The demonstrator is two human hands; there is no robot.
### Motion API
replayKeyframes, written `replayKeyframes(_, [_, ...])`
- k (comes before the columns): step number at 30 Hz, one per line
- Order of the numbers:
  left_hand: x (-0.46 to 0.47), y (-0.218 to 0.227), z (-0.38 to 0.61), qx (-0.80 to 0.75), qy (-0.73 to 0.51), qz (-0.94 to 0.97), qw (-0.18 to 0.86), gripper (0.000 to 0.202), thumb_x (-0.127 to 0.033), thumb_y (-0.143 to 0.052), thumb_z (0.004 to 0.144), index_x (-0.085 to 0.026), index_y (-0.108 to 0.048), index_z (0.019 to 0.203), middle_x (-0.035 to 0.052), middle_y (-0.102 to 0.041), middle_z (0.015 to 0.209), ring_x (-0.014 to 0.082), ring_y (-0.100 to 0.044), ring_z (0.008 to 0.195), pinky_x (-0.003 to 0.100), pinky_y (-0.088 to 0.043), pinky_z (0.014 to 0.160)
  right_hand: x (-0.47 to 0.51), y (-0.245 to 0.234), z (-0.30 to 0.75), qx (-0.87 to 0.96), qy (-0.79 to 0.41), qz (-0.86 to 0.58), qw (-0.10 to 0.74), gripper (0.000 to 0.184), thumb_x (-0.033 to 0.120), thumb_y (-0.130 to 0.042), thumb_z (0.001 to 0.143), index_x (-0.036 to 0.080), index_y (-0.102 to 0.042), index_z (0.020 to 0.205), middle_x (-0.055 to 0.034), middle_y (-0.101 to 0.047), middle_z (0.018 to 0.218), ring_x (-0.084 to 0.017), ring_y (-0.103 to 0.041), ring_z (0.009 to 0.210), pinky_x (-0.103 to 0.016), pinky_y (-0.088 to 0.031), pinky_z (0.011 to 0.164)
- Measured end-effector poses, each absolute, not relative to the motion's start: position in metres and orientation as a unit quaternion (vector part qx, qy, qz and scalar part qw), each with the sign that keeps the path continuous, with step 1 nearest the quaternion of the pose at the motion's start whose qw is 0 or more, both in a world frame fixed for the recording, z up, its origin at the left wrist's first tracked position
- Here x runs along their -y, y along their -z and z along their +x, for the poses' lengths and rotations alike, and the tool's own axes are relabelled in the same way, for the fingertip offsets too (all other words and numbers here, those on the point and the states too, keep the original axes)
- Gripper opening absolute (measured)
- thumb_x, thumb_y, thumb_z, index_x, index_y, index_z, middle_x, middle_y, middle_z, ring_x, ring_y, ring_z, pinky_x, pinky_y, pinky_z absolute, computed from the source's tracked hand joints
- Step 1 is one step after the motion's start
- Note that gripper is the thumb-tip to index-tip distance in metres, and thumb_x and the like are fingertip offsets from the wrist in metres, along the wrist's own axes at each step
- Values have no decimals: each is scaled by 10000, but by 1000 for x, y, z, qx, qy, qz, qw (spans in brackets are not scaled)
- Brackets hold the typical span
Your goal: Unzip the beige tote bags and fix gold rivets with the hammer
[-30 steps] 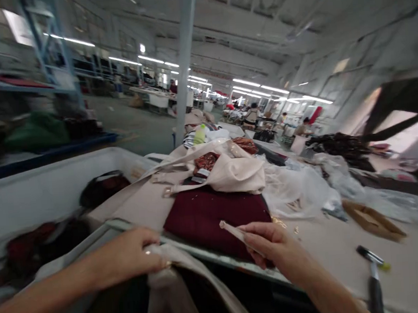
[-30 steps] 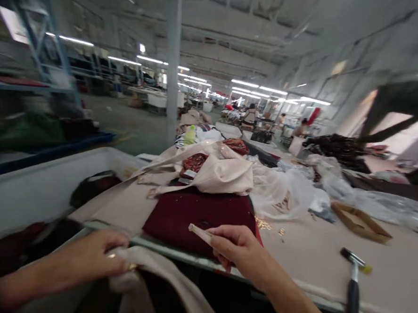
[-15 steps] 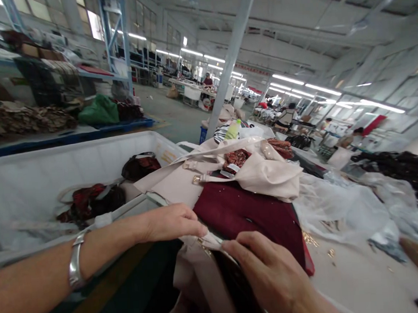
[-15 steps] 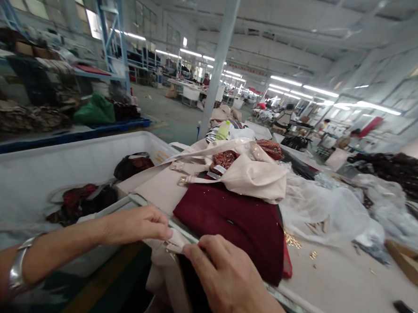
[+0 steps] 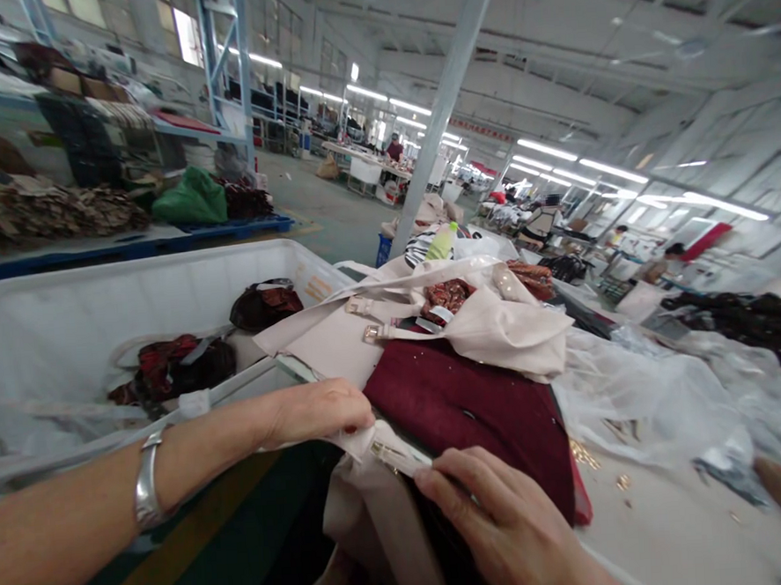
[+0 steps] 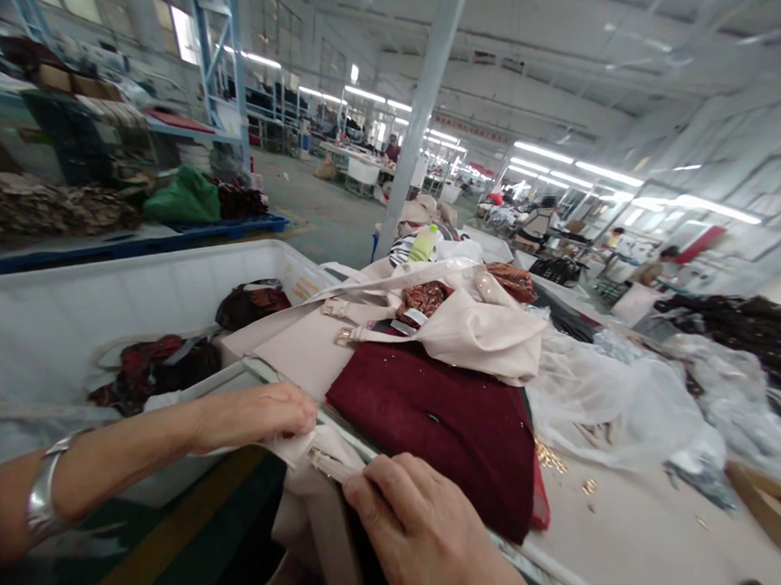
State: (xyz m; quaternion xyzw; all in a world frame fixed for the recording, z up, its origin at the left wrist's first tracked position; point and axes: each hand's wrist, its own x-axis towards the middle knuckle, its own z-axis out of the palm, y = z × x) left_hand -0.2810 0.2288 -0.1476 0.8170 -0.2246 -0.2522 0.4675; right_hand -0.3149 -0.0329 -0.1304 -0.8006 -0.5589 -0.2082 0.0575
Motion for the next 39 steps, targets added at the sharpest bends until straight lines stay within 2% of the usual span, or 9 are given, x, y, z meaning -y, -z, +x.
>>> replayKeyframes(5, [-225,153,-286,129,257,801,525,262,-430,-482,691,-188,-417,615,-14,-340,626,134,-311,596,281,-240,544,44,132,-316,557,211,-801,65,381,192,-239,1085,161,-618,1083,-59,-665,892,-156,-602,715,-261,-509,619])
replayKeyframes(15, [-227,159,-283,115,231,853,455,420,-585,-661,691,-171,-587,688,-29,-418,611,125,-365,588,252,-219,517,77,132,-319,541,191,-818,40,408,241,-230,1086,173,-632,1071,-47,-684,836,-155,-636,674,-233,-557,625])
replayKeyframes(18, [-227,155,-284,111,222,862,443,413,-576,-679,703,-178,-570,691,-40,-429,615,122,-384,594,239,-244,525,102,139,-323,493,122,-856,98,417,282,-236,1094,207,-645,1104,-45,-683,878,-129,-661,706,-186,-559,636])
replayKeyframes(22, [-223,152,-279,120,211,882,405,439,-600,-678,712,-181,-545,699,-44,-440,632,128,-411,619,235,-264,540,117,132,-335,381,-23,-902,203,222,325,-485,1037,269,-698,1012,-29,-686,986,-129,-694,832,-183,-566,711])
replayKeyframes(25, [-223,153,-273,132,218,885,391,455,-627,-657,745,-183,-562,733,-41,-482,652,137,-454,639,239,-298,554,106,125,-342,318,7,-914,254,128,357,-596,968,274,-679,1018,-26,-700,1057,-168,-696,936,-229,-578,784])
replayKeyframes(28, [-222,153,-273,126,226,898,355,448,-639,-633,776,-194,-588,764,-35,-525,637,158,-492,622,267,-323,552,88,139,-344,329,83,-918,205,522,411,-718,863,184,-548,1302,-111,-670,1229,-255,-668,1068,-335,-593,859])
replayKeyframes(30, [-215,155,-282,136,125,935,303,421,-628,-621,804,-208,-626,830,-15,-610,713,200,-561,698,303,-381,628,80,157,-342,356,97,-920,134,739,360,-787,788,82,-461,1391,-169,-658,1251,-307,-671,1039,-404,-602,838])
replayKeyframes(34, [-184,174,-311,278,-311,892,173,249,-343,-503,946,-225,-650,1108,46,-686,1134,262,-581,1076,409,-344,1000,78,183,-326,327,94,-936,90,381,82,-588,847,114,-596,1227,-82,-719,958,-250,-670,787,-358,-560,660])
replayKeyframes(39, [-133,202,-311,367,-370,851,64,413,-295,-460,967,-166,-575,1342,76,-604,1374,241,-505,1281,368,-330,1040,86,172,-287,248,28,-968,41,303,51,-535,867,169,-647,1121,-59,-718,964,-228,-672,859,-323,-520,743])
